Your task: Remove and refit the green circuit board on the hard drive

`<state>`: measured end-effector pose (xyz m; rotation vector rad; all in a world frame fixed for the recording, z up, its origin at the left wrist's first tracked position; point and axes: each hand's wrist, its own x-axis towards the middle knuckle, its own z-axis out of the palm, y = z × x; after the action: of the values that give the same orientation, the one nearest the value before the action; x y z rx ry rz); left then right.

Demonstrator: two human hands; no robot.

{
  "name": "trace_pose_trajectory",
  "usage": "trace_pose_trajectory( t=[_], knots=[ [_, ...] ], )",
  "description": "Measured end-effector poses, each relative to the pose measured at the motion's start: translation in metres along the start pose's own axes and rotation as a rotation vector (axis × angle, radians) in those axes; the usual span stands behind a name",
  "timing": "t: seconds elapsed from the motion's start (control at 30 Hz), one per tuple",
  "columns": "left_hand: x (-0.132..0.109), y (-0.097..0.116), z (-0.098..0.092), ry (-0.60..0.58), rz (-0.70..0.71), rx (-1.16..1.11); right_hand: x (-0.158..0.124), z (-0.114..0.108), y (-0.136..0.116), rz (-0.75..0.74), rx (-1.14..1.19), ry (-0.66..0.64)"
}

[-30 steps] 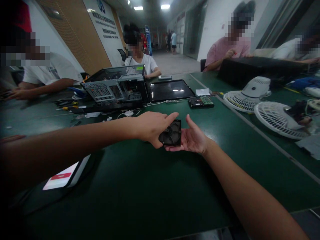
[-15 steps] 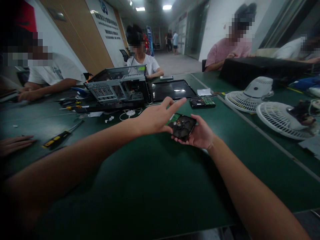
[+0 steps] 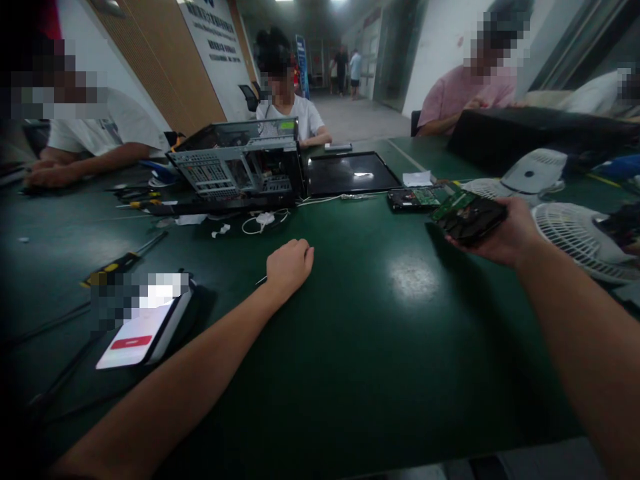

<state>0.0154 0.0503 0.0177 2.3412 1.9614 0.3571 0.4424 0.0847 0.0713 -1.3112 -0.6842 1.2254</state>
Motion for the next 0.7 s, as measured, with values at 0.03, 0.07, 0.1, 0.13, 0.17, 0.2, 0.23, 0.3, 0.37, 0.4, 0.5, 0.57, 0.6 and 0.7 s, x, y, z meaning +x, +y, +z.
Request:
trace_pose_trajectory(
  t=[0.03, 0.07, 0.1, 0.13, 0.17, 0.2, 0.23, 0.3, 0.37, 0.4, 0.5, 0.57, 0.6, 0.7],
  knots=[
    [0.001, -0.002, 0.002, -0.002, 0.005, -0.01, 0.001, -0.002, -0.002, -0.01, -0.026, 0.025],
    [0.002, -0.004, 0.004, -0.002, 0.012, -0.019, 0.002, -0.004, -0.004, -0.021, -0.047, 0.051],
    [0.003, -0.005, 0.006, -0.006, 0.02, -0.026, 0.002, -0.004, -0.005, -0.027, -0.063, 0.072],
    [0.004, -0.006, 0.007, -0.013, 0.028, -0.031, 0.002, -0.004, -0.006, -0.031, -0.073, 0.092],
    [0.005, -0.006, 0.008, -0.022, 0.033, -0.036, 0.003, -0.004, -0.006, -0.032, -0.079, 0.103],
    [0.005, -0.007, 0.009, -0.03, 0.036, -0.041, 0.004, -0.003, -0.006, -0.03, -0.086, 0.108],
    [0.005, -0.007, 0.009, -0.035, 0.035, -0.046, 0.005, -0.002, -0.005, -0.028, -0.098, 0.108],
    [0.005, -0.008, 0.01, -0.033, 0.04, -0.06, 0.01, -0.003, -0.004, -0.034, -0.143, 0.116],
    [0.004, -0.009, 0.01, -0.026, 0.046, -0.074, 0.016, -0.006, -0.002, -0.046, -0.189, 0.135],
    [0.003, -0.009, 0.01, -0.025, 0.048, -0.078, 0.019, -0.008, -0.002, -0.052, -0.203, 0.141],
    [0.002, -0.009, 0.009, -0.015, 0.047, -0.072, 0.027, -0.018, 0.0, -0.053, -0.207, 0.126],
    [0.002, -0.008, 0.009, -0.01, 0.049, -0.062, 0.029, -0.024, 0.002, -0.048, -0.208, 0.126],
    [0.002, -0.008, 0.009, -0.01, 0.051, -0.06, 0.029, -0.026, 0.002, -0.05, -0.213, 0.127],
    [0.003, -0.008, 0.009, -0.015, 0.053, -0.06, 0.027, -0.031, 0.004, -0.064, -0.243, 0.129]
  ],
)
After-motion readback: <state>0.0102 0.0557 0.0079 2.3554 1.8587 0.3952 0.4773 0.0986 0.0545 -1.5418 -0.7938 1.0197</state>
